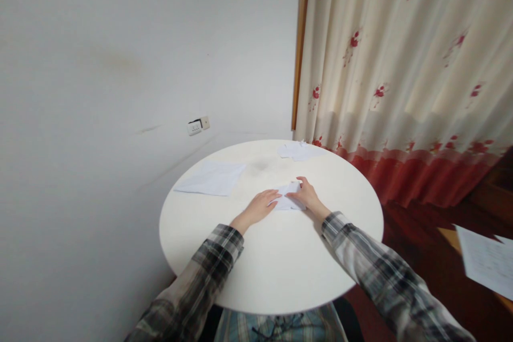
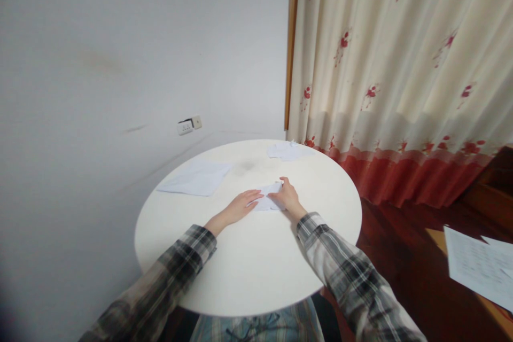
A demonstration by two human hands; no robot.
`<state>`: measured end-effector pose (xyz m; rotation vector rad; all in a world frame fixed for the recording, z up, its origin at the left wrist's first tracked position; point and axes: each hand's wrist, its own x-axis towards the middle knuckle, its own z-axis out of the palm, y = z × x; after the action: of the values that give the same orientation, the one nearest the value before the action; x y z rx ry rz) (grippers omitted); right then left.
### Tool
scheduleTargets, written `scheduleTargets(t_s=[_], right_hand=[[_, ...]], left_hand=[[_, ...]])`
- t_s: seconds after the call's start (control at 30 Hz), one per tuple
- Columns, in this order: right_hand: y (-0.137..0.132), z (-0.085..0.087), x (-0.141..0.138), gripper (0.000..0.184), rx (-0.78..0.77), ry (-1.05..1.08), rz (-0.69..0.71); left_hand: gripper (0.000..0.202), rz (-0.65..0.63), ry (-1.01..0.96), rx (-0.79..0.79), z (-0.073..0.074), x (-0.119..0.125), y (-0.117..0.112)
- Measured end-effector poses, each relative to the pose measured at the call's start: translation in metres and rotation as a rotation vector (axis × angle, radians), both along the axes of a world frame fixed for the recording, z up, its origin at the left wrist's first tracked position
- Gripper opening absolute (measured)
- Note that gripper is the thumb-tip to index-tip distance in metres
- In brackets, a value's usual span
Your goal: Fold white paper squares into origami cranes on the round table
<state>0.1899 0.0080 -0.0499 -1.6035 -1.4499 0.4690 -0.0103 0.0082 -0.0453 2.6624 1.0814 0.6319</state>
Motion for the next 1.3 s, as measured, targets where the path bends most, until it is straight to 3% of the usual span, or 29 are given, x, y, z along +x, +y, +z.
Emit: scheduleTargets(t_s=[0.23, 0.47, 0.77, 1.1, 1.3], right_hand=[[-0.013, 0.010, -0.011, 0.070, 0.122, 0.015, 0.178], [-0.020, 0.015, -0.014, 0.032, 0.247, -0.120, 0.528], [-0.023, 0.017, -0.015, 0.032, 0.185, -0.205, 0.564], [-0.022, 0.012, -0.017, 0.019, 0.266, -0.263, 0.634], [-0.024, 0.016, -0.017, 0.009, 0.271, -0.258, 0.673]], left_hand=[[0.037, 0.062, 0.025, -0.008, -0.004, -0.001, 0.001], [0.032, 0.116, 0.023, 0.055, 0.000, -0.002, 0.004], [0.031, 0.109, -0.098, -0.034, -0.001, -0.004, 0.011], [0.020, 0.126, -0.125, -0.048, -0.002, -0.003, 0.010], [0.040, 0.194, -0.119, -0.023, -0.010, -0.003, 0.014]])
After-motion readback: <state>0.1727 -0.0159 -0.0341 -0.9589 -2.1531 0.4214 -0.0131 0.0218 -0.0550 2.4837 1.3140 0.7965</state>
